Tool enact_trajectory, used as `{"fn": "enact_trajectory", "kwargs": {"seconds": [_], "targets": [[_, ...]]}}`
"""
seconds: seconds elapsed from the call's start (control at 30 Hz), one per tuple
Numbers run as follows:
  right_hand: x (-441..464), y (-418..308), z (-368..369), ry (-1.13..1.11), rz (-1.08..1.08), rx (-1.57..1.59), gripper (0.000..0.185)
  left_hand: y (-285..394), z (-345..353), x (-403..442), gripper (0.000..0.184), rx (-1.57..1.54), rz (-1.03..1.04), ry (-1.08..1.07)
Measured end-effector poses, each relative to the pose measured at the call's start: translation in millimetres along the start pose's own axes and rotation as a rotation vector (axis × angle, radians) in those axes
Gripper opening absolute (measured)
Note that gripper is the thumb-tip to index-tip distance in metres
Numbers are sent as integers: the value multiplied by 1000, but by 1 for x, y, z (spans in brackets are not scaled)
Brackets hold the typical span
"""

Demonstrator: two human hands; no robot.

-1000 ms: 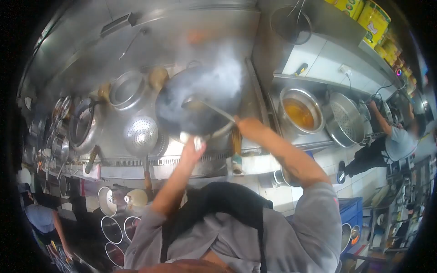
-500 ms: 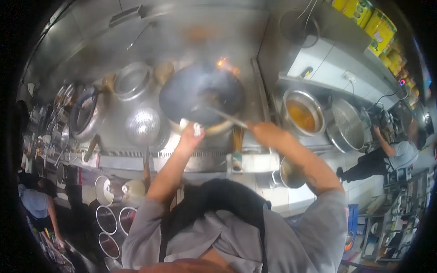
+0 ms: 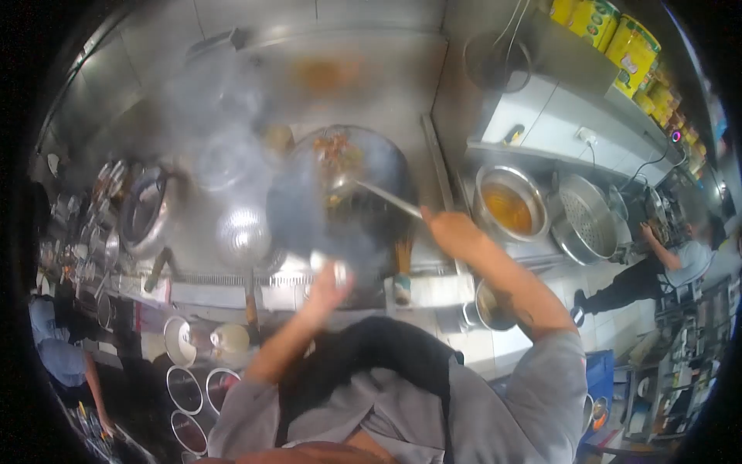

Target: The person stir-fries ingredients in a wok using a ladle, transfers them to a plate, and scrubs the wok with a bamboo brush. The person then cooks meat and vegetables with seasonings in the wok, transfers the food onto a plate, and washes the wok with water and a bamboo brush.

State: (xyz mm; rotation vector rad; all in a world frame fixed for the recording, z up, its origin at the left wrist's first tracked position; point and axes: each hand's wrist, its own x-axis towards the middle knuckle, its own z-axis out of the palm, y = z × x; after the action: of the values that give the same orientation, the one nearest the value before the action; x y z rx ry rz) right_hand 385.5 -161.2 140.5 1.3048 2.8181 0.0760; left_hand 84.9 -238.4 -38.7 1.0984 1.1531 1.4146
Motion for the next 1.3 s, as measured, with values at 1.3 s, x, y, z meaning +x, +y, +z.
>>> {"fn": "enact_trajectory", "kwargs": {"seconds": [1.3], "targets": [[-17, -3, -22, -218, 24, 279, 40, 83, 4, 71, 10, -901, -784, 235]]}}
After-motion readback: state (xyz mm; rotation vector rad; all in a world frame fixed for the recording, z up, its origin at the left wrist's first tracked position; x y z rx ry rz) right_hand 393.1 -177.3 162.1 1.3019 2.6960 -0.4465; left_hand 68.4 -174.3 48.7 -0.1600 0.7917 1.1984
